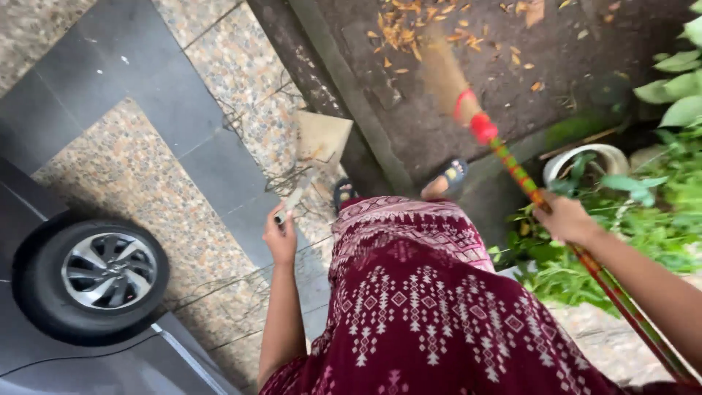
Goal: Sweeping dry leaves from a tiled outdoor area into a dustpan using a broom.
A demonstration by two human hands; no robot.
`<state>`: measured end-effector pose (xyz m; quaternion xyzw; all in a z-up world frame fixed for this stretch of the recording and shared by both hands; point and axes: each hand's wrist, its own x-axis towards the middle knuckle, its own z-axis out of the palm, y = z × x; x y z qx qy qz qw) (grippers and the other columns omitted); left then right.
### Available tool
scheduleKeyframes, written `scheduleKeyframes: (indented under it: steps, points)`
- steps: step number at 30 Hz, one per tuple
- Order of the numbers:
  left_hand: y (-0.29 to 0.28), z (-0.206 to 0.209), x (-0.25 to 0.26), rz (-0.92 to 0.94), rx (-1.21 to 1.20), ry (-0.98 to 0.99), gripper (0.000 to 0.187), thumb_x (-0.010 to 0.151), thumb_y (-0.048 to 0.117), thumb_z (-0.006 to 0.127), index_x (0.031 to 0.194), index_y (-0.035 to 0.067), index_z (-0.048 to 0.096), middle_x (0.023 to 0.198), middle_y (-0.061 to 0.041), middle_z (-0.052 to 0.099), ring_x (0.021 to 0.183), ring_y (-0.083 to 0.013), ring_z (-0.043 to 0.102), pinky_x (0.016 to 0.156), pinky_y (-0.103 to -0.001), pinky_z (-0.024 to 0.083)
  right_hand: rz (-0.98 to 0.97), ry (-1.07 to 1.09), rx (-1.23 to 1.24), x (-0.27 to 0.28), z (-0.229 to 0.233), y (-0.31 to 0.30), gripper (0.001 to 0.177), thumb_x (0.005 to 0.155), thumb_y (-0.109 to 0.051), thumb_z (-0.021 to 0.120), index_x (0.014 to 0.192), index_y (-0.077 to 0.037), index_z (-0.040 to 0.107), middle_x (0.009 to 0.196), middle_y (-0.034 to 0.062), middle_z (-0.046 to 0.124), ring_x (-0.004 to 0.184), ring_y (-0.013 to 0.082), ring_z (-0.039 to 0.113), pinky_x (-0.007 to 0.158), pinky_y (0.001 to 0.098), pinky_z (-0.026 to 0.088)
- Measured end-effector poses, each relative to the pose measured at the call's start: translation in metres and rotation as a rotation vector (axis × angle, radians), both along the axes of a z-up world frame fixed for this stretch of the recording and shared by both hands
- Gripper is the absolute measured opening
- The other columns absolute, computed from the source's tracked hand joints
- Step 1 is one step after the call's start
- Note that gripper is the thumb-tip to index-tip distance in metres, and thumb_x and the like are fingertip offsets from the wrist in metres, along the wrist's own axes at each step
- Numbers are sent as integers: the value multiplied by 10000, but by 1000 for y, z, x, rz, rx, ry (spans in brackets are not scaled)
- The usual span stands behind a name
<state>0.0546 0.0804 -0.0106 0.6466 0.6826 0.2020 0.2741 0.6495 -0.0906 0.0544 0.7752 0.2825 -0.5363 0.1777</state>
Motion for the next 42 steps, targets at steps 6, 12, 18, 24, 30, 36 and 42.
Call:
scheduleKeyframes:
  steps: [6, 12, 18, 24, 30, 36, 42]
  points:
    - [-17, 24, 66, 162, -25, -2, 217, 1061, 306, 608, 1218, 176, 680, 551, 44, 465, 484, -75, 320, 502, -278, 308, 173, 161, -228, 85, -5, -6, 462, 1054, -246, 544, 1508, -176, 489, 632, 128, 685, 441, 197, 602, 436, 300, 521]
    - [-32, 28, 113, 281, -96, -69, 241, 1070, 353, 590, 1240, 199, 663, 544, 66, 398, 496, -62, 249, 499, -277, 227, 371, -102, -152, 223, -43, 46, 412, 1022, -253, 457, 1393, -117, 571, 670, 143, 806, 510, 294, 767, 656, 370, 596]
    - [-16, -16, 148, 321, -15, -80, 237, 1076, 341, 585, 1214, 168, 671, 576, 36, 482, 493, -79, 351, 486, -297, 304, 188, -75, -169, 158, 94, 65, 471, 1132, -98, 398, 1596, -102, 318, 833, 264, 721, 574, 337, 747, 409, 351, 667]
    - [10, -53, 173, 353, 41, -103, 198, 1058, 330, 609, 1159, 175, 679, 714, 19, 665, 496, -66, 388, 477, -275, 323, 194, 34, -353, 172, 59, 35, 498, 1094, -67, 379, 1587, -140, 374, 948, 309, 735, 452, 201, 556, 341, 289, 506]
    - [33, -72, 186, 333, -27, -168, 186, 1050, 295, 629, 1157, 147, 665, 635, 7, 569, 502, -78, 381, 497, -266, 338, 333, -170, -298, 251, 11, 78, 586, 1025, -45, 448, 1583, -38, 270, 798, 265, 706, 610, 351, 708, 454, 387, 561]
    - [46, -83, 206, 333, -53, -191, 198, 1032, 316, 640, 1161, 169, 673, 762, -11, 668, 543, -87, 490, 521, -282, 402, 141, -130, -284, 195, 77, 64, 447, 1103, -70, 400, 1546, -29, 365, 709, 201, 606, 482, 256, 572, 353, 317, 528]
    - [43, -102, 203, 306, -35, -170, 245, 1028, 276, 654, 1238, 149, 662, 895, 3, 735, 587, -88, 538, 523, -272, 426, 251, -99, -333, 197, 36, 116, 545, 1058, -52, 431, 1585, -189, 418, 989, 350, 704, 506, 280, 573, 368, 321, 442]
